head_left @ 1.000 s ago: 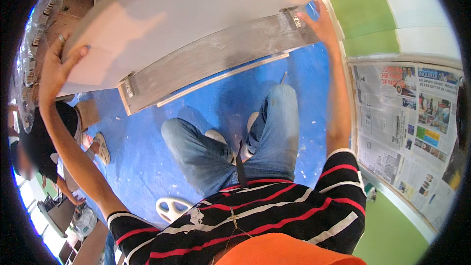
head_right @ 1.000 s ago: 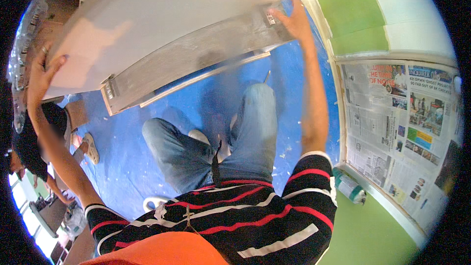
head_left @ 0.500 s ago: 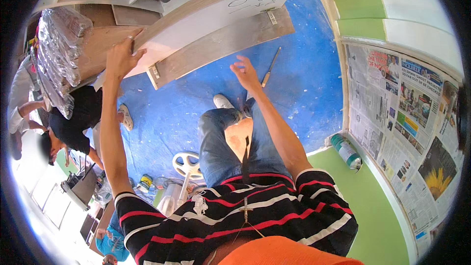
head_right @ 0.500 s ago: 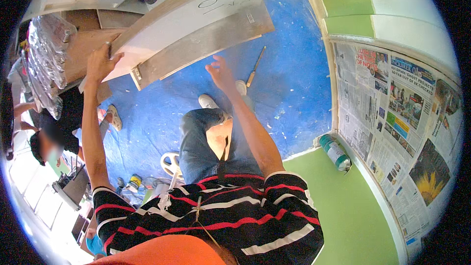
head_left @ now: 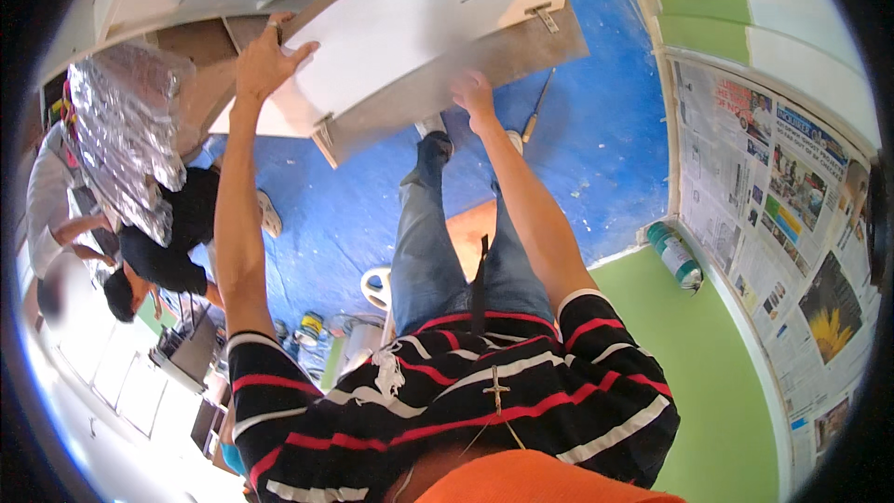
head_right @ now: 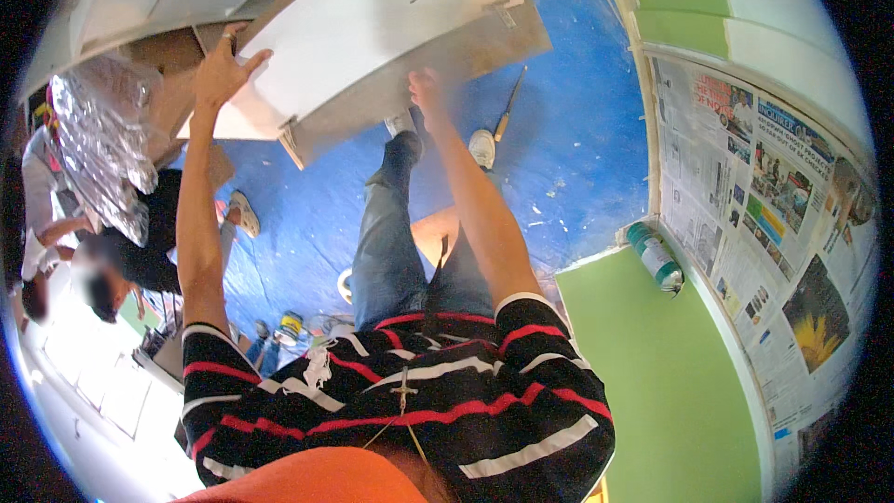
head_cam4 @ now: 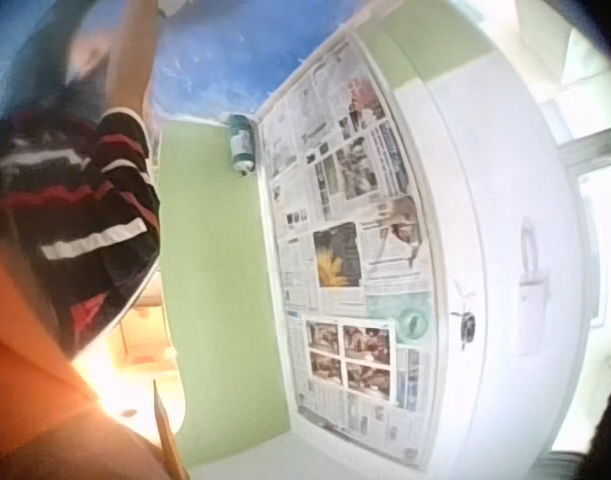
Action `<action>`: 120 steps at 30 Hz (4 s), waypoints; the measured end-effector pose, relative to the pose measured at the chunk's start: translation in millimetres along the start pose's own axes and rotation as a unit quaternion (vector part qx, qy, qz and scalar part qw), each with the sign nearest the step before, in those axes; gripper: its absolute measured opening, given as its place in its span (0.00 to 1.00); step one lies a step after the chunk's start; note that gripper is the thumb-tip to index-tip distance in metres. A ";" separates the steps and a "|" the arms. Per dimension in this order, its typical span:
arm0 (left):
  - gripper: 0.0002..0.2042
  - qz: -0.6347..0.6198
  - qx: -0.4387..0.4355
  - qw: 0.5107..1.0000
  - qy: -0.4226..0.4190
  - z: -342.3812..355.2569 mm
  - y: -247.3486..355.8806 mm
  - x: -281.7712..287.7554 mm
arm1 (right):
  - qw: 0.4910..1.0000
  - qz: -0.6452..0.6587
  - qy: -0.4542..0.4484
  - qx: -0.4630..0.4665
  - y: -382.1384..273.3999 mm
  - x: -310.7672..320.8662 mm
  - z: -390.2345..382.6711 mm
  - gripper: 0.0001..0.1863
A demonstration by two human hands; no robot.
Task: The person kneels on a blue protective sheet and applies edge banding to a wooden panel using a small iron. They press the iron along the panel edge, flip the panel, and continue applying the banding to the opposite side.
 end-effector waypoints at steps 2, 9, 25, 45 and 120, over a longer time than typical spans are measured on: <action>0.37 -0.024 -0.015 1.000 0.013 8.5 -4.7 -5.4 | 0.993 0.077 0.082 -0.032 -3.8 -5.5 17.4 0.26; 0.36 -0.052 0.008 0.999 -0.013 17.3 -12.4 -11.0 | 0.957 0.268 0.100 -0.052 -24.6 -58.1 36.6 0.28; 0.32 -0.117 0.013 0.992 -0.049 -62.3 29.1 -3.3 | 0.935 0.273 0.198 -0.107 -30.8 6.4 -63.7 0.36; 0.45 -0.112 0.077 0.949 -0.285 18.8 8.5 -207.9 | 0.946 0.191 0.232 -0.124 27.7 80.5 -62.5 0.27; 0.46 -0.251 0.111 0.925 -0.262 36.6 -20.2 -263.8 | 0.948 -0.176 -0.215 -0.156 235.2 -42.4 -183.7 0.39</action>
Point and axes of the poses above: each hand's wrist, its own z-axis towards the middle knuckle, its own x-axis out of the back of the hand, y = z × x, the point moved 8 cm from there along z, towards the middle knuckle, and after that the axes turned 4 degrees about x, right-handed, at the moved point
